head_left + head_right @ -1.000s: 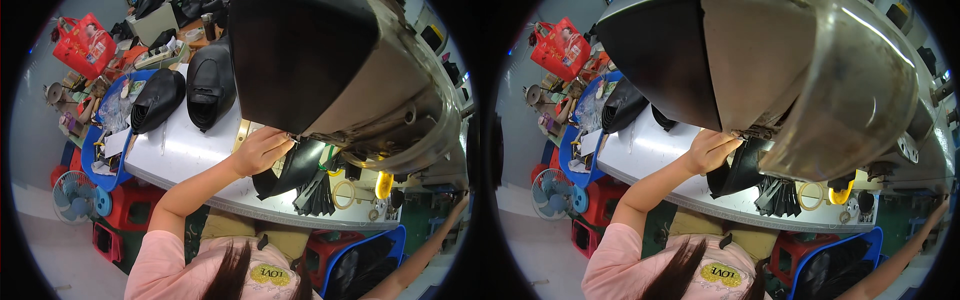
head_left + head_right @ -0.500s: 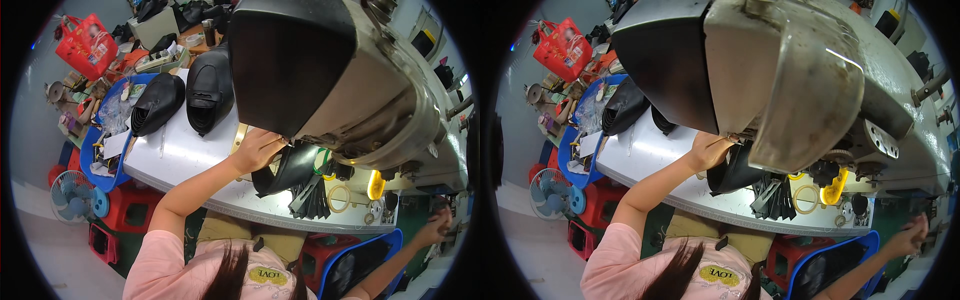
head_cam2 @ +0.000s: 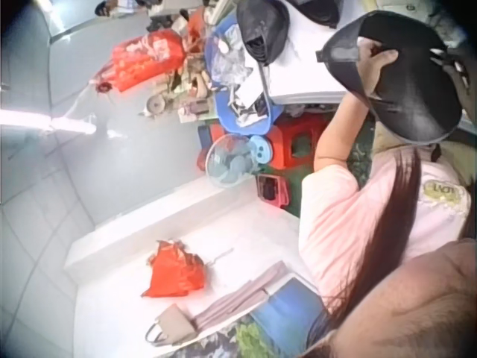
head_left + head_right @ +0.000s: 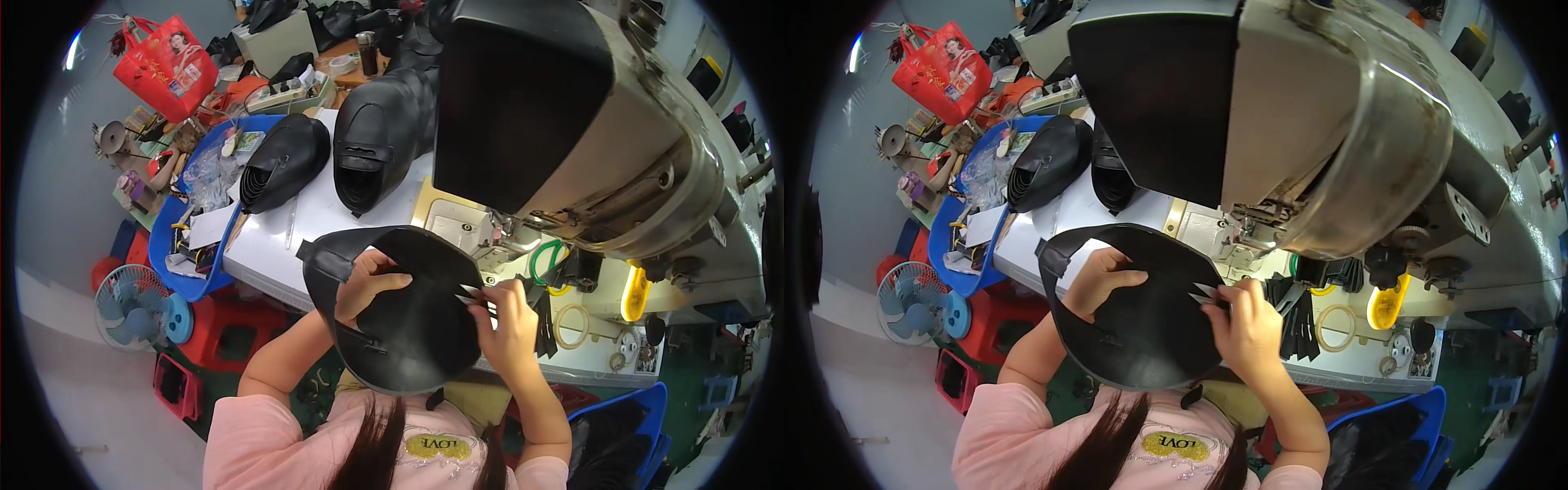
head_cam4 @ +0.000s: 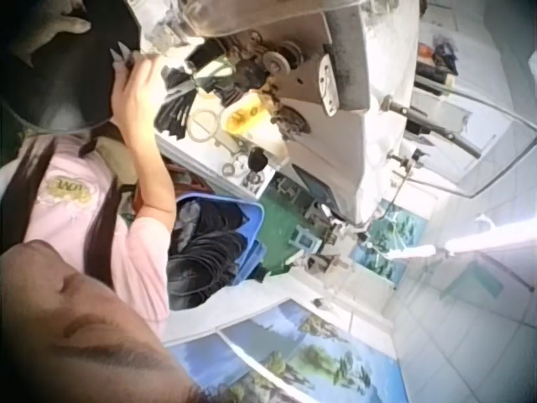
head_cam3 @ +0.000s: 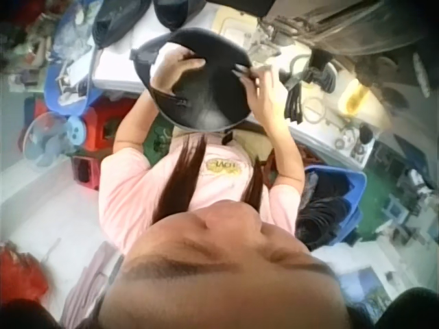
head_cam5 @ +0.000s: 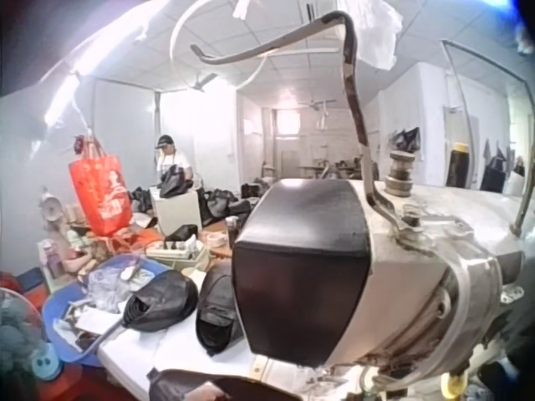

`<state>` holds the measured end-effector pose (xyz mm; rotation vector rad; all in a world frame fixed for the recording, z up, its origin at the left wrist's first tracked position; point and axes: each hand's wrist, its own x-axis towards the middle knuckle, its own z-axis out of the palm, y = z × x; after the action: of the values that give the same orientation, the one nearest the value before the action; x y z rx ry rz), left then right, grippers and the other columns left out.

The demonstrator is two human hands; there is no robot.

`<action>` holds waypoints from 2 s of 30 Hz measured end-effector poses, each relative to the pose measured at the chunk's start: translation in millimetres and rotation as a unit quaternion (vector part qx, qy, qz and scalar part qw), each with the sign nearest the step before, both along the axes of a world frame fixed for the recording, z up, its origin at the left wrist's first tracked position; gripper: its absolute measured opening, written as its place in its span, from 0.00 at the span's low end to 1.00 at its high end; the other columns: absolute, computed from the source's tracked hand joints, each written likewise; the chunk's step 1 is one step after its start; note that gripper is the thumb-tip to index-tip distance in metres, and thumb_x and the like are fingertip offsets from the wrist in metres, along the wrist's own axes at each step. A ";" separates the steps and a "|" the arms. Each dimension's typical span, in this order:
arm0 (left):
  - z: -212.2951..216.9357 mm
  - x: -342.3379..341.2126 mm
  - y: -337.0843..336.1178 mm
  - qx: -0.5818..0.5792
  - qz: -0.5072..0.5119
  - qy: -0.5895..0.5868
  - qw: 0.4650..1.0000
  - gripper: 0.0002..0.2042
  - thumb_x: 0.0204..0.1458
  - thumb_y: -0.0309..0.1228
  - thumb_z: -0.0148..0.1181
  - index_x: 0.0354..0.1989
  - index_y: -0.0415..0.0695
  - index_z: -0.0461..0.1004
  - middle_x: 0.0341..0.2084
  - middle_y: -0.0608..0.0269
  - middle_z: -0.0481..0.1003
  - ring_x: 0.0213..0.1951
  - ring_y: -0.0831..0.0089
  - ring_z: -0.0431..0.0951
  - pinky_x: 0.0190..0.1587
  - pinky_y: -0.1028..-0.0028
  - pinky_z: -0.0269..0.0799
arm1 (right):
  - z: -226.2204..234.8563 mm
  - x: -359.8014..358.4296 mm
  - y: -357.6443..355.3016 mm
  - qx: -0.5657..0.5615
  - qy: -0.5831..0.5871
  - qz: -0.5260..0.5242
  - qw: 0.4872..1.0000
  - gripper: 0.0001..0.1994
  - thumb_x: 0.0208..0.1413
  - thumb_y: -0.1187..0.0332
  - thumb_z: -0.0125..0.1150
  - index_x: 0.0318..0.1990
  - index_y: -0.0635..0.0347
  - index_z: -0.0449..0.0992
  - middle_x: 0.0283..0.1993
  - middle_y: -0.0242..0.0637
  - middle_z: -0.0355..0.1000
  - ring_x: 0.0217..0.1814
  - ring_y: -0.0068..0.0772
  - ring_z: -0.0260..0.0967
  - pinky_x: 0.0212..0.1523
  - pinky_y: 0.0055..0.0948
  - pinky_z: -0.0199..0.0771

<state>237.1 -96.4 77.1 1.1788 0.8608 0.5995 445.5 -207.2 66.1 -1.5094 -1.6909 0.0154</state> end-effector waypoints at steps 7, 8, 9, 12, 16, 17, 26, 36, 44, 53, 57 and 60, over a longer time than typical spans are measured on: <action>-22.7 3.7 -5.4 -0.083 0.008 -0.050 0.995 0.07 0.45 0.20 0.59 0.34 0.37 0.75 0.29 0.66 0.76 0.31 0.78 0.75 0.39 0.79 0.70 | -3.9 -21.9 24.7 0.086 -0.087 0.014 0.992 0.14 0.40 0.71 0.68 0.31 0.63 0.67 0.29 0.40 0.64 0.22 0.40 0.65 0.19 0.31 0.65; -30.6 4.8 -5.7 -0.018 0.030 -0.014 0.999 0.05 0.44 0.20 0.60 0.30 0.40 0.75 0.28 0.67 0.75 0.31 0.78 0.74 0.38 0.80 0.70 | -7.2 -22.8 26.3 0.093 -0.089 0.011 0.992 0.14 0.39 0.72 0.69 0.31 0.63 0.67 0.28 0.40 0.63 0.22 0.40 0.65 0.19 0.31 0.65; -37.6 3.5 -4.6 0.039 0.039 0.001 0.998 0.04 0.44 0.21 0.61 0.30 0.40 0.74 0.28 0.67 0.74 0.31 0.78 0.74 0.37 0.80 0.70 | -8.8 -23.2 27.1 0.100 -0.091 0.008 0.991 0.14 0.39 0.72 0.69 0.30 0.62 0.67 0.28 0.40 0.63 0.21 0.40 0.64 0.19 0.31 0.65; -27.6 -12.8 6.0 0.253 0.059 0.056 0.964 0.04 0.44 0.21 0.62 0.28 0.40 0.73 0.28 0.64 0.74 0.33 0.77 0.73 0.35 0.78 0.69 | -9.2 -19.3 21.7 0.106 -0.028 -0.026 0.994 0.14 0.37 0.75 0.69 0.29 0.61 0.68 0.25 0.40 0.63 0.21 0.40 0.63 0.18 0.30 0.64; 44.7 -35.9 44.0 0.639 0.181 0.068 0.744 0.08 0.37 0.17 0.62 0.29 0.38 0.76 0.26 0.58 0.74 0.28 0.65 0.73 0.32 0.74 0.68 | -29.3 10.3 11.5 0.103 0.029 -0.055 0.993 0.13 0.40 0.75 0.68 0.29 0.61 0.68 0.25 0.39 0.63 0.21 0.37 0.63 0.16 0.29 0.62; 51.6 -38.2 58.3 0.738 0.178 0.104 0.642 0.09 0.36 0.16 0.61 0.29 0.38 0.76 0.26 0.58 0.73 0.28 0.64 0.73 0.32 0.74 0.68 | -33.5 14.3 10.2 0.103 0.036 -0.058 0.992 0.12 0.41 0.75 0.68 0.29 0.61 0.67 0.25 0.39 0.62 0.21 0.37 0.62 0.16 0.29 0.62; -56.2 -30.8 130.9 0.738 0.133 0.301 0.590 0.20 0.45 0.21 0.53 0.49 0.44 0.70 0.54 0.51 0.64 0.58 0.52 0.61 0.59 0.53 0.54 | -51.7 24.5 -7.9 0.041 0.086 -0.104 0.990 0.12 0.39 0.79 0.66 0.30 0.64 0.67 0.28 0.44 0.63 0.26 0.41 0.63 0.24 0.30 0.64; -120.5 -63.6 86.4 0.511 0.265 0.245 0.780 0.39 0.43 0.35 0.64 0.64 0.41 0.50 0.64 0.42 0.41 0.63 0.44 0.46 0.62 0.58 0.46 | -84.1 47.7 -26.1 -0.010 0.147 -0.124 0.981 0.05 0.49 0.81 0.55 0.32 0.68 0.65 0.34 0.36 0.59 0.31 0.23 0.63 0.31 0.18 0.66; -108.1 -4.8 72.8 0.485 0.293 0.395 0.723 0.32 0.42 0.35 0.63 0.60 0.53 0.60 0.62 0.47 0.47 0.56 0.46 0.50 0.55 0.52 0.49 | -89.3 47.3 -30.3 -0.021 0.149 -0.113 0.982 0.06 0.48 0.83 0.55 0.32 0.68 0.65 0.34 0.37 0.59 0.31 0.22 0.63 0.32 0.17 0.66; -109.8 -5.9 85.0 0.467 0.240 0.366 0.768 0.38 0.45 0.30 0.61 0.64 0.46 0.47 0.61 0.33 0.41 0.56 0.32 0.47 0.57 0.49 0.52 | -98.8 62.6 -51.6 -0.050 0.189 -0.156 0.968 0.05 0.48 0.81 0.57 0.31 0.68 0.66 0.33 0.38 0.62 0.30 0.24 0.63 0.31 0.19 0.67; -118.6 11.7 124.4 0.507 0.235 0.389 0.732 0.38 0.45 0.31 0.61 0.64 0.49 0.47 0.62 0.36 0.37 0.54 0.30 0.49 0.55 0.48 0.54 | -97.6 59.0 -48.7 -0.039 0.226 -0.129 0.965 0.04 0.51 0.81 0.54 0.33 0.67 0.67 0.36 0.35 0.60 0.32 0.20 0.62 0.32 0.16 0.65; -123.9 19.8 161.0 0.504 0.248 0.384 0.733 0.38 0.45 0.34 0.61 0.64 0.46 0.47 0.62 0.38 0.39 0.54 0.30 0.50 0.54 0.49 0.56 | -102.5 59.5 -49.7 -0.030 0.224 -0.116 0.967 0.04 0.51 0.81 0.54 0.34 0.67 0.67 0.36 0.35 0.61 0.34 0.20 0.64 0.34 0.15 0.66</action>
<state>256.9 64.6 -46.8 2.3099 1.6902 1.1192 505.0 -256.9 -36.4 -1.5974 -1.1585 0.2656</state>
